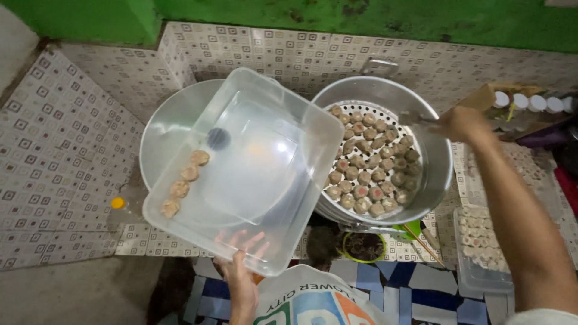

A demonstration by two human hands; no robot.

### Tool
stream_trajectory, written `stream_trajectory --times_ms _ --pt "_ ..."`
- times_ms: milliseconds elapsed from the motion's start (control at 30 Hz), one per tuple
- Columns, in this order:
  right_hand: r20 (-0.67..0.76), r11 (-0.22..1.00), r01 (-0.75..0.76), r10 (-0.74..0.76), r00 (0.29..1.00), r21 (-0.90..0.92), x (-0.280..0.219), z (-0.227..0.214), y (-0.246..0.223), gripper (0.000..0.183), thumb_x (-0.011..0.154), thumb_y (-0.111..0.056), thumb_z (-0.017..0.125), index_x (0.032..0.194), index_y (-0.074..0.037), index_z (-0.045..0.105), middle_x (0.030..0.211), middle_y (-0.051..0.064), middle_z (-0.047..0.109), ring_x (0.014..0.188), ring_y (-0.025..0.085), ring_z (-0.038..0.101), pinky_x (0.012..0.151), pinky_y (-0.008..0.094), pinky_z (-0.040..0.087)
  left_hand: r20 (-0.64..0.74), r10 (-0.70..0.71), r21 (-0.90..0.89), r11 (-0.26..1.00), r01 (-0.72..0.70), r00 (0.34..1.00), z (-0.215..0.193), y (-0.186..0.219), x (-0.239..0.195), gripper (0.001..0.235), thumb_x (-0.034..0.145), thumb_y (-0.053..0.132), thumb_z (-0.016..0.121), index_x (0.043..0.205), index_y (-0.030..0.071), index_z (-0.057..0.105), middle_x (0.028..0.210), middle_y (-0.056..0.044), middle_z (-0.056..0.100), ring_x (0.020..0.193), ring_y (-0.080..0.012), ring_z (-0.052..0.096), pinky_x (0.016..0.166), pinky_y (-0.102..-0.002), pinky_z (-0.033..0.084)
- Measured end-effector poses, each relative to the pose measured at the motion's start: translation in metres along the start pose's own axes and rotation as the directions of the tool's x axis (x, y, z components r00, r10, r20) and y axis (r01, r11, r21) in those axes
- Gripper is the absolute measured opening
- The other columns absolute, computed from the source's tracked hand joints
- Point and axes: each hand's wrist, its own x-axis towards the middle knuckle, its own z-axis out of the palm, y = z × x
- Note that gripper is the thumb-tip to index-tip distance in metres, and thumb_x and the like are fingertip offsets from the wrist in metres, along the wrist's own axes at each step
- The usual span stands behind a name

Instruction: The person uses tongs to transfer small round food items from a metal steamer basket into a clear plastic container. The items are placed in rows inside the container.

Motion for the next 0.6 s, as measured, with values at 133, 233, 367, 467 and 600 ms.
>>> stream_trajectory --times_ms 133,233,367,467,600 --pt "-0.113 0.978 0.04 -0.017 0.993 0.203 -0.067 -0.052 -0.018 0.027 0.102 -0.019 0.067 0.12 -0.001 0.072 0.119 0.023 0.07 0.101 0.038 0.067 0.087 0.051 0.054 0.058 0.021 -0.022 1.0 -0.02 0.998 -0.005 -0.009 0.01 0.07 0.088 0.004 0.039 0.153 0.021 0.019 0.139 -0.022 0.05 0.107 -0.045 0.066 0.1 -0.06 0.053" --pt "-0.299 0.949 0.213 -0.139 0.944 0.231 -0.067 -0.057 -0.015 0.038 0.103 -0.028 0.072 0.129 -0.001 0.07 0.106 0.026 0.073 0.083 0.036 0.068 0.065 0.047 0.052 0.06 0.027 0.008 1.0 -0.028 0.998 -0.006 -0.009 0.01 0.075 0.087 0.005 0.043 0.156 0.021 0.017 0.135 -0.024 0.054 0.104 -0.0436 0.069 0.097 -0.058 0.056" --pt "-0.205 0.886 0.416 -0.376 0.903 0.204 -0.146 -0.069 -0.115 0.043 0.095 -0.025 0.067 0.134 -0.006 0.065 0.124 0.022 0.067 0.089 0.04 0.071 0.067 0.051 0.061 0.01 -0.074 0.193 0.979 0.071 0.997 -0.003 0.002 -0.003 0.088 0.086 0.023 0.047 0.161 0.028 0.001 0.137 -0.015 0.064 0.103 -0.0371 0.074 0.087 -0.048 0.061" --pt "-0.17 0.634 0.736 -0.719 0.674 0.238 -0.164 -0.057 -0.168 0.041 0.09 -0.011 0.068 0.131 -0.012 0.066 0.11 0.011 0.075 0.055 0.016 0.061 0.045 0.022 0.053 0.17 0.126 0.082 0.987 -0.141 0.977 -0.011 -0.011 0.009 0.086 0.088 0.016 0.045 0.16 0.022 -0.002 0.123 -0.019 0.059 0.102 -0.0371 0.074 0.091 -0.048 0.063" --pt "0.011 0.753 0.648 -0.653 0.757 0.113 -0.169 -0.04 -0.238 0.035 0.093 -0.025 0.07 0.128 -0.024 0.071 0.08 0.004 0.077 0.043 0.013 0.04 0.041 0.023 0.03 0.201 0.144 0.074 0.984 -0.161 0.969 -0.016 -0.012 0.015 0.089 0.088 0.016 0.045 0.16 0.023 -0.006 0.122 -0.02 0.057 0.105 -0.0362 0.071 0.092 -0.051 0.063"
